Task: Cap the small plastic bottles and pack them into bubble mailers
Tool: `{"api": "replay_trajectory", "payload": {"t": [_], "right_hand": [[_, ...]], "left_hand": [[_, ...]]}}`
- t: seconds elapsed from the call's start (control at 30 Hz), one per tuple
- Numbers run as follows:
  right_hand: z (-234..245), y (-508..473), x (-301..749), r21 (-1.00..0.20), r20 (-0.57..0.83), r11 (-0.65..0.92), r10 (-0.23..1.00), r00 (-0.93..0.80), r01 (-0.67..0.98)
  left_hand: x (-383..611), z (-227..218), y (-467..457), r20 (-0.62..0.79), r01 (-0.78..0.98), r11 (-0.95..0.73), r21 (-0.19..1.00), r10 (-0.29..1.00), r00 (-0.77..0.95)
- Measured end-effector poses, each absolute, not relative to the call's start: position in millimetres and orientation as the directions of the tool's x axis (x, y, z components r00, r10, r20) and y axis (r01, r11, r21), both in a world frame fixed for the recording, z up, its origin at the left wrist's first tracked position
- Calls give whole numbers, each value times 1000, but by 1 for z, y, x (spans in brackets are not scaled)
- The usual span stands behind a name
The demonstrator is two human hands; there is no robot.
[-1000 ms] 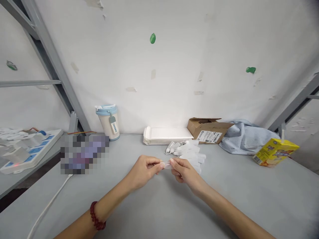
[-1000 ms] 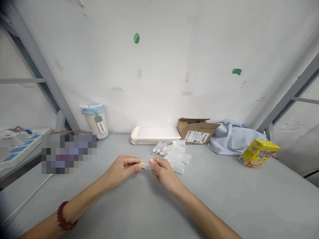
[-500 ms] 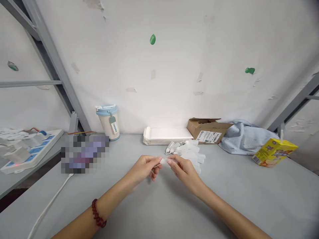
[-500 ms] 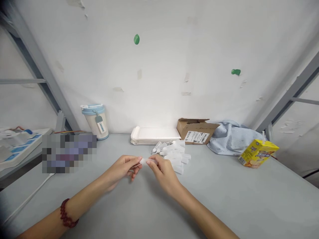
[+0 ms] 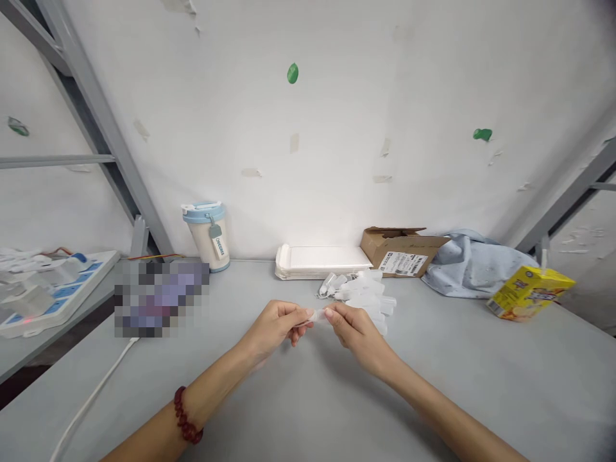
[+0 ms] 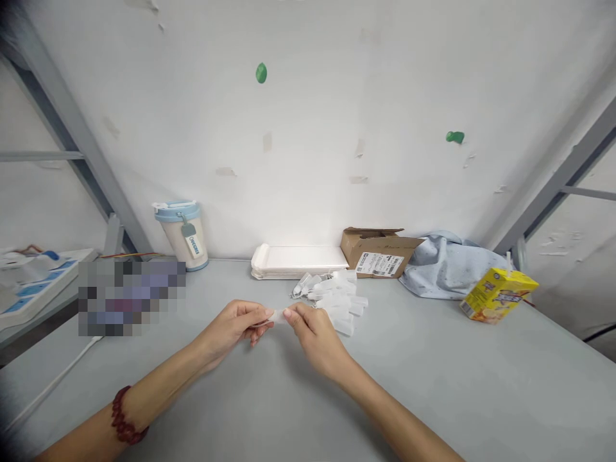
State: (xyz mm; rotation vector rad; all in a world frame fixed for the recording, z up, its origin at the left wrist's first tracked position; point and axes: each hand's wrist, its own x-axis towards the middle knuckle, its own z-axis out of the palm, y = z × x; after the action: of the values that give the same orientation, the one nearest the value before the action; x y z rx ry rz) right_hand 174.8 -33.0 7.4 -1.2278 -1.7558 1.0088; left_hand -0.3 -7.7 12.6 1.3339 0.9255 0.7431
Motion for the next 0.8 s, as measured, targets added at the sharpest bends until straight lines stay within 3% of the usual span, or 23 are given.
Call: {"api": "replay_trajectory", "payload": {"t": [0.13,0.23,0.3,0.4,0.5,0.57,0.8], "right_hand": [[5,-29,176,-959,54,128,959,-278,254],[0,-27,176,-920,99,186,962,-253,346],[-4,-27,176,-785,249,341,938,-240,517],[-11,-29,175,-448,471,551,815,-338,704],[-14,-31,173,-270,509,604,751,-421,750],[-12,-32,174,-288,479,580,776,-410,762],[-4,-29,179,-552,328,388,915,-236,738]], "left_hand": [[2,14,-10,-173,97,146,985,882,439],[3,11,-10,-222,107,195,975,886,406],[3,8,-9,-246,90,229,969,880,406],[2,6,-8,-273,57,275,960,864,423],[1,7,-8,-272,56,276,960,859,433],[0,9,-8,-252,62,249,967,876,411],[-3,17,-6,-205,0,216,976,930,306]]}}
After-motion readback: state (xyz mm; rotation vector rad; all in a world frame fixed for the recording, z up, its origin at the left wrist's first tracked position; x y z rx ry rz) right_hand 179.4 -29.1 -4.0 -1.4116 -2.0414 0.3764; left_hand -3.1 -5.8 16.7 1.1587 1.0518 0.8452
